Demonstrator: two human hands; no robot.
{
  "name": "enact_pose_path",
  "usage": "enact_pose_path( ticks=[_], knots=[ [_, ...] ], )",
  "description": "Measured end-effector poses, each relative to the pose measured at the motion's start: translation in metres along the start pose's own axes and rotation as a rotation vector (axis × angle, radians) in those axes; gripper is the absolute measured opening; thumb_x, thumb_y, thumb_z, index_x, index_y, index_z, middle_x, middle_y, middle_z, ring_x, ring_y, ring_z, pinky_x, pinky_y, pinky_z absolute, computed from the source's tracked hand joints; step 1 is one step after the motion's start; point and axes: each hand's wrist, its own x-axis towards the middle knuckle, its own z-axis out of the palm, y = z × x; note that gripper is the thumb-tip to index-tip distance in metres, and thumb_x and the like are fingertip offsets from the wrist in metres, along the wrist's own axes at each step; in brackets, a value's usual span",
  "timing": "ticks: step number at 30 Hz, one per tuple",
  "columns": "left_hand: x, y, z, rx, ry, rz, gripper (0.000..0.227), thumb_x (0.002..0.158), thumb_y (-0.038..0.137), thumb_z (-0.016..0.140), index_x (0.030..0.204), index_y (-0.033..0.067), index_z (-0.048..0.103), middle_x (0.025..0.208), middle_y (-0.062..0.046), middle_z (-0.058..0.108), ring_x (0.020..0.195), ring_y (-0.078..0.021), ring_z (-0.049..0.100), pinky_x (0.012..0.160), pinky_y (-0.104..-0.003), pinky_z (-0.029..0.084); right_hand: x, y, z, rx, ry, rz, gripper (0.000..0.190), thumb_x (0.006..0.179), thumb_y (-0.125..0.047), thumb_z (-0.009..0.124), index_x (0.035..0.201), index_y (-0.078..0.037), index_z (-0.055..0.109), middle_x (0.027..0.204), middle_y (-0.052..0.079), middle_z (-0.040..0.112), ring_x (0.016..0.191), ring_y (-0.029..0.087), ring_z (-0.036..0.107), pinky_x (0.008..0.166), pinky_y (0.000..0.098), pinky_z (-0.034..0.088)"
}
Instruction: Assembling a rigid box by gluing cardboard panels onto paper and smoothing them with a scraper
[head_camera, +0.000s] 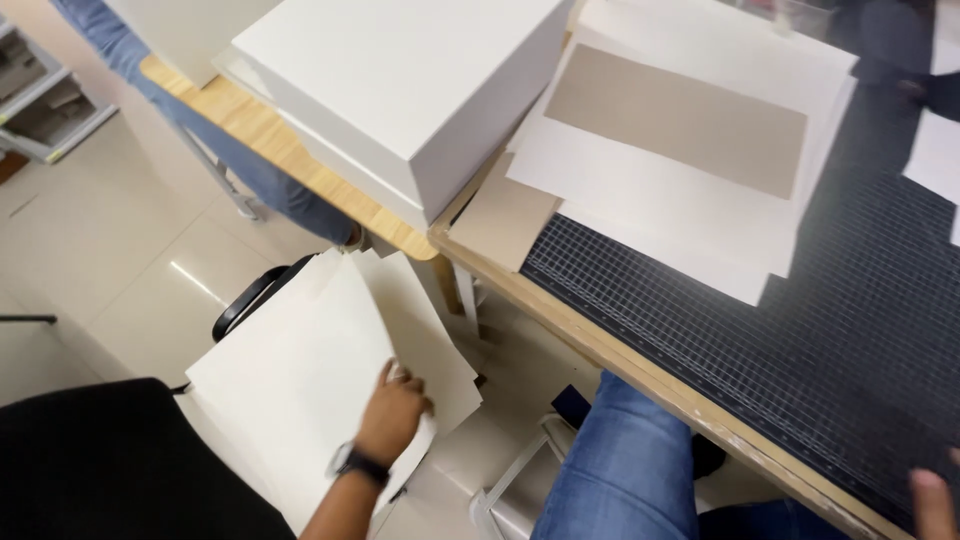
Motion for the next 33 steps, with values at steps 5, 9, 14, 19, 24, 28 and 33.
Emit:
enact_pose_path(
  ticks=[5, 9, 14, 19, 24, 28, 33],
  knots=[
    [-0.097, 0.052, -0.177, -0.011, 0.181, 0.133, 0.015, 0.075, 0.011, 0.067, 0.070, 0.0231, 0.075, 0.086, 0.005, 0.068, 0.109, -0.0273, 0.060, 0.117, -0.065, 0.030, -0.019, -0.165, 0.030, -0.158, -0.084, -0.116, 0.036, 0.099, -0.015, 0.075, 0.132, -0.002, 0.070, 0.137, 0.015, 0.065, 0.128, 0.029, 0.061, 0.112, 0.0426, 0.044],
    [-0.145, 0.138, -0.286, -0.193, 0.533, -0.134, 0.020, 0.089, 0.028, 0.061, 0.086, 0.0253, 0.080, 0.099, 0.010, 0.079, 0.112, -0.0056, 0.071, 0.117, -0.042, 0.050, -0.025, -0.200, 0.074, 0.279, -0.456, -0.249, 0.032, 0.088, -0.021, 0.072, 0.119, -0.011, 0.070, 0.115, 0.003, 0.074, 0.108, 0.015, 0.070, 0.100, 0.0285, 0.052],
    [-0.103, -0.134, -0.207, -0.299, -1.040, -0.874, 0.079, 0.091, 0.074, 0.061, 0.148, 0.0185, 0.064, 0.162, 0.015, 0.034, 0.151, -0.0005, 0.033, 0.127, -0.025, 0.014, -0.041, -0.252, 0.113, 0.637, -0.824, -0.187, 0.053, 0.091, -0.023, 0.077, 0.138, -0.010, 0.057, 0.134, 0.007, 0.066, 0.124, 0.020, 0.066, 0.109, 0.0338, 0.049],
    [0.020, -0.201, -0.245, 0.448, -0.848, -0.908, 0.062, 0.098, 0.068, 0.060, 0.136, 0.0194, 0.062, 0.142, 0.013, 0.035, 0.131, -0.0023, 0.035, 0.114, -0.026, 0.019, -0.026, -0.261, 0.124, 0.800, -1.013, 0.014, 0.088, 0.087, -0.047, 0.076, 0.158, -0.021, 0.031, 0.153, 0.010, 0.049, 0.140, 0.025, 0.053, 0.112, 0.0411, 0.040],
    [0.110, -0.157, -0.267, 1.106, -0.524, -0.923, 0.046, 0.105, 0.062, 0.059, 0.124, 0.0201, 0.059, 0.121, 0.011, 0.037, 0.112, -0.0041, 0.036, 0.101, -0.026, 0.024, 0.008, -0.211, 0.134, 1.180, -0.825, 0.031, 0.109, 0.079, -0.033, 0.087, 0.162, -0.009, 0.019, 0.167, 0.010, 0.032, 0.151, 0.024, 0.036, 0.124, 0.0417, 0.033],
    [0.169, -0.114, -0.269, 1.569, -0.194, -0.932, 0.037, 0.111, 0.058, 0.058, 0.115, 0.0205, 0.057, 0.105, 0.010, 0.038, 0.096, -0.0055, 0.038, 0.091, -0.027, 0.028, 0.046, -0.164, 0.097, 1.243, -0.780, 0.033, 0.124, 0.081, -0.064, 0.080, 0.165, -0.016, 0.003, 0.170, 0.022, 0.018, 0.157, 0.040, 0.019, 0.123, 0.0613, 0.015],
    [0.242, 0.017, -0.288, 2.068, 0.306, -0.933, 0.034, 0.118, 0.052, 0.057, 0.103, 0.0210, 0.054, 0.084, 0.008, 0.040, 0.076, -0.0073, 0.040, 0.078, -0.027, 0.033, 0.042, -0.044, 0.029, 1.401, -0.339, 0.293, 0.063, 0.074, 0.006, 0.075, 0.135, 0.005, 0.060, 0.120, 0.026, 0.073, 0.109, 0.038, 0.071, 0.096, 0.0580, 0.054]
  ],
)
